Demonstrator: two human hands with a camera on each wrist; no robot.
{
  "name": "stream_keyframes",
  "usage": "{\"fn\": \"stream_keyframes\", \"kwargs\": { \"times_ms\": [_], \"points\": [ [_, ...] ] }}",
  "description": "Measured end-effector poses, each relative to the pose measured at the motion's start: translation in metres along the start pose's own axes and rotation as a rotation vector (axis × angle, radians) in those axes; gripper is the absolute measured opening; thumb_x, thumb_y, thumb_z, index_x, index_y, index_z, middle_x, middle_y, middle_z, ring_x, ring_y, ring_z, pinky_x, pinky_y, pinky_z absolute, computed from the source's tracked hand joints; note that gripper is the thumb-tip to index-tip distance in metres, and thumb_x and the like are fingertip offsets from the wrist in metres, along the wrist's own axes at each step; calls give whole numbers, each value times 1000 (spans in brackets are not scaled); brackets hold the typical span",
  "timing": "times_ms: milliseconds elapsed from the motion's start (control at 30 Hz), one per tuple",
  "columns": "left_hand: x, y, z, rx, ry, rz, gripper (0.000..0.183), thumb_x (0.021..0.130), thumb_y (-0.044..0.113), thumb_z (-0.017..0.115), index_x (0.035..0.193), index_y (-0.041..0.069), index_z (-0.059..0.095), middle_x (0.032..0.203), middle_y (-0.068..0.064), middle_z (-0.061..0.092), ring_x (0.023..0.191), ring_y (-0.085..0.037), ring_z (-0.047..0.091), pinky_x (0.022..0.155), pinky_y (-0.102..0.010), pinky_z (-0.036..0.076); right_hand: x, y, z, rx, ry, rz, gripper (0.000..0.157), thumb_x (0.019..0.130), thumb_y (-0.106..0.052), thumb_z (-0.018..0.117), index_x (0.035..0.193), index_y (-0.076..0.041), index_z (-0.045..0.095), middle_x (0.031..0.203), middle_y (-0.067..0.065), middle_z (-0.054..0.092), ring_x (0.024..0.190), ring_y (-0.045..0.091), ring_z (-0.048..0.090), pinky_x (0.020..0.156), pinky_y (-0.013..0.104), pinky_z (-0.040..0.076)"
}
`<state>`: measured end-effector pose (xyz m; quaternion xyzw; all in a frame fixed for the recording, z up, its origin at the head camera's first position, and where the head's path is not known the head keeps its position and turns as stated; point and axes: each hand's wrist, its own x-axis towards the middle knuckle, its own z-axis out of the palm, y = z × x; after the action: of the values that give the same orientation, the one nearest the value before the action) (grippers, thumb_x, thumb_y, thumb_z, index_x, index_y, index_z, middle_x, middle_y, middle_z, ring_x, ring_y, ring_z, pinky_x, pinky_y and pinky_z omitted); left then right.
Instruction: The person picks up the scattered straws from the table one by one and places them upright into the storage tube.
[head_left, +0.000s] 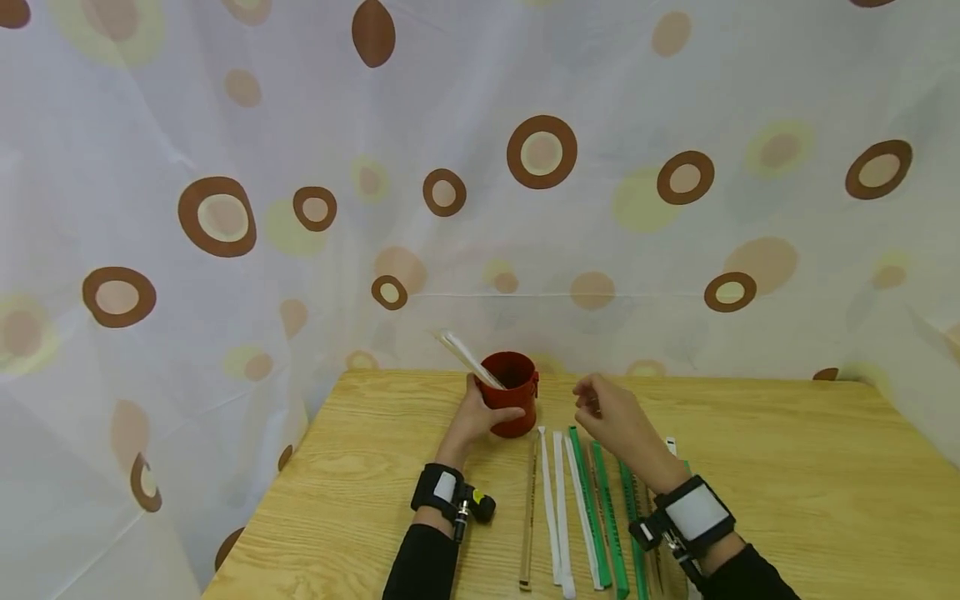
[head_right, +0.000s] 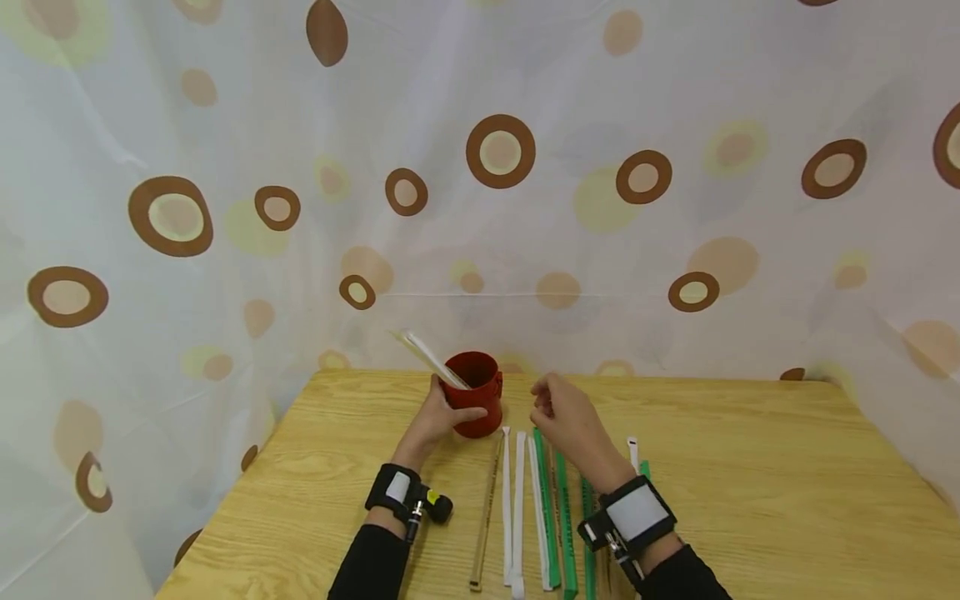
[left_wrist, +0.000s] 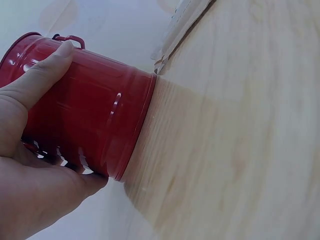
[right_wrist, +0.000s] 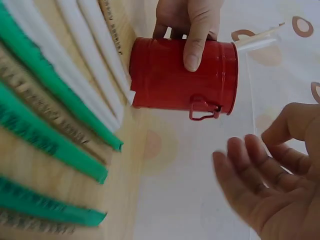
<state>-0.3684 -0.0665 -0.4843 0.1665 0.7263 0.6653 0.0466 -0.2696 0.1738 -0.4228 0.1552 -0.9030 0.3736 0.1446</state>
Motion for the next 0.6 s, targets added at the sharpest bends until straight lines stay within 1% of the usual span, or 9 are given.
{"fn": "stream_keyframes", "kwargs": {
  "times_ms": [200, 333, 467, 600],
  "points": [
    [-2, -3, 2, 4, -2, -9, 96, 80, 7, 87, 151, 8, 22, 149, -16, 45, 138, -35, 43, 117, -54, 33, -43, 17, -23, -46, -121, 122, 20, 98, -7, 62, 116, 1, 61, 109, 15, 67, 92, 26, 66, 75, 40, 57],
    [-3, -3, 3, 5, -6, -10, 96, 80, 7, 86, 151, 8, 21, 149, -16, 45, 138, -35, 43, 116, -54, 33, -67, 28, -44, -97, -188, 241, 23, 97, -9, 63, 115, 5, 60, 107, 16, 68, 92, 29, 67, 71, 41, 58],
    [-1, 0, 2, -20, -21, 9, 96, 81, 5, 85, 152, 8, 20, 150, -16, 43, 139, -34, 42, 117, -54, 33, -83, 39, -64, -155, -261, 364, 30, 97, -11, 63, 117, 10, 57, 103, 17, 67, 87, 29, 66, 67, 42, 55],
    [-1, 5, 0, -33, -14, 13, 96, 80, 2, 85, 151, 7, 21, 149, -16, 43, 138, -34, 42, 117, -53, 33, -92, 47, -75, -188, -328, 464, 35, 97, -14, 63, 117, 13, 57, 101, 21, 67, 82, 28, 65, 66, 43, 54]
  ]
}}
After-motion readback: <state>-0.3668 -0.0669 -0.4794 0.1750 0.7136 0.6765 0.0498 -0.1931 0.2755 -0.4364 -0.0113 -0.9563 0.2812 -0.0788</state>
